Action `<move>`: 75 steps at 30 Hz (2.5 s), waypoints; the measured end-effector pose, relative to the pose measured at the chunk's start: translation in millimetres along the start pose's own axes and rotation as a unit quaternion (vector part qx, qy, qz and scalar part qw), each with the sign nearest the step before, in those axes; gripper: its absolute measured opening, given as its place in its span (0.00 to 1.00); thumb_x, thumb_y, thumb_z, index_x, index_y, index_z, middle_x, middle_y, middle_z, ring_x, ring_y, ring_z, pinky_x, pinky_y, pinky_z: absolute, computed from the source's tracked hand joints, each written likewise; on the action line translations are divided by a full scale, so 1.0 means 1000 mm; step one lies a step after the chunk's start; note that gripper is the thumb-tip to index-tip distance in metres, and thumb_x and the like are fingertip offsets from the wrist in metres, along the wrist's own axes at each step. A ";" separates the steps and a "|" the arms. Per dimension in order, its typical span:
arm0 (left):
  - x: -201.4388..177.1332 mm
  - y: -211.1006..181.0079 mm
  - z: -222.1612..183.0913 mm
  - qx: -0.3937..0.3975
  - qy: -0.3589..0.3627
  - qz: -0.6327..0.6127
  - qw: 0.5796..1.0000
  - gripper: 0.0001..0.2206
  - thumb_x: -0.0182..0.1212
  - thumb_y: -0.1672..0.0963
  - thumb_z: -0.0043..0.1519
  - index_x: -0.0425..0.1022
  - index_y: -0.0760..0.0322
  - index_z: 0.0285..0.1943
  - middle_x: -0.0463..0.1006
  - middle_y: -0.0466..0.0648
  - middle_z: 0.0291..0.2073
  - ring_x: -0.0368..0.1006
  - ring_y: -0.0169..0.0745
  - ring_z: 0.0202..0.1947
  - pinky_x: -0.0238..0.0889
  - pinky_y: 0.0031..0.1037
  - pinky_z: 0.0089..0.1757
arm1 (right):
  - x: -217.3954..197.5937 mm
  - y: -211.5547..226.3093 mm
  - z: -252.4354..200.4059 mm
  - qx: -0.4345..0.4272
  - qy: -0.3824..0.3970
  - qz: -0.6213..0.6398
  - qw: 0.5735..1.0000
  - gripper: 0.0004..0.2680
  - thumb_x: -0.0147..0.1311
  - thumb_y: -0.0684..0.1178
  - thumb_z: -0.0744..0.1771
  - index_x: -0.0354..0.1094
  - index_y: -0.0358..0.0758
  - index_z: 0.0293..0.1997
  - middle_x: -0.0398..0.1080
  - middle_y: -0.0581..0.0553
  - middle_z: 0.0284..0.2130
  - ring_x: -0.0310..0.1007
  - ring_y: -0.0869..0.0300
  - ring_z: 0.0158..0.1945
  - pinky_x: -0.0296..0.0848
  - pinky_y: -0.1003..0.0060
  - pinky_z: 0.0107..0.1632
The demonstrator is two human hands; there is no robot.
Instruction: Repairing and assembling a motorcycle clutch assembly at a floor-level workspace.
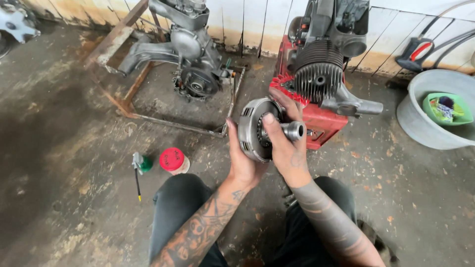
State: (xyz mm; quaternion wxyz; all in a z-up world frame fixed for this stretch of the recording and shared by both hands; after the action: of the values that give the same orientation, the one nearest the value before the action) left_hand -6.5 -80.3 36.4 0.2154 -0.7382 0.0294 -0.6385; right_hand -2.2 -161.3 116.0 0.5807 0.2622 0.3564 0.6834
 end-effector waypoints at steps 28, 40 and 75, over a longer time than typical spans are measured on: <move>-0.023 -0.007 0.092 -0.248 -0.044 -0.081 0.965 0.24 0.60 0.49 0.46 0.79 0.73 0.44 0.80 0.64 0.37 0.78 0.62 0.39 0.73 0.53 0.45 | -0.035 -0.003 0.019 -0.089 0.066 -0.297 0.949 0.41 0.71 0.64 0.55 0.56 0.31 0.72 0.55 0.34 0.58 0.57 0.43 0.68 0.55 0.48 0.72; -0.008 -0.010 0.062 -0.228 0.175 -0.052 0.956 0.18 0.48 0.54 0.67 0.75 0.73 0.57 0.82 0.52 0.46 0.77 0.41 0.44 0.68 0.30 0.47 | -0.014 0.021 0.013 -0.172 0.042 -0.435 0.883 0.25 0.64 0.50 0.63 0.62 0.26 0.65 0.65 0.29 0.61 0.72 0.42 0.55 0.72 0.53 0.58; -0.011 -0.023 0.063 -0.236 0.046 -0.002 0.971 0.15 0.55 0.53 0.63 0.76 0.70 0.51 0.81 0.50 0.38 0.75 0.37 0.34 0.68 0.25 0.32 | 0.001 0.013 0.018 -0.130 0.021 -0.360 0.924 0.24 0.59 0.39 0.62 0.57 0.24 0.64 0.66 0.29 0.59 0.69 0.47 0.52 0.73 0.62 0.49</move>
State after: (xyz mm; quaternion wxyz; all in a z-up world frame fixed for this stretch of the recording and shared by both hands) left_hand 46.8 -37.9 29.1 0.0324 -0.7383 0.1878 -0.6470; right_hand 4.0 -158.1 137.1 0.8086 0.0243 0.3474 0.4743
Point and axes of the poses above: each hand's wrist, its own z-axis towards the middle knuckle, its own x-axis out of the palm, y = z × x, the point moved 3 cm from there along z, towards the middle knuckle
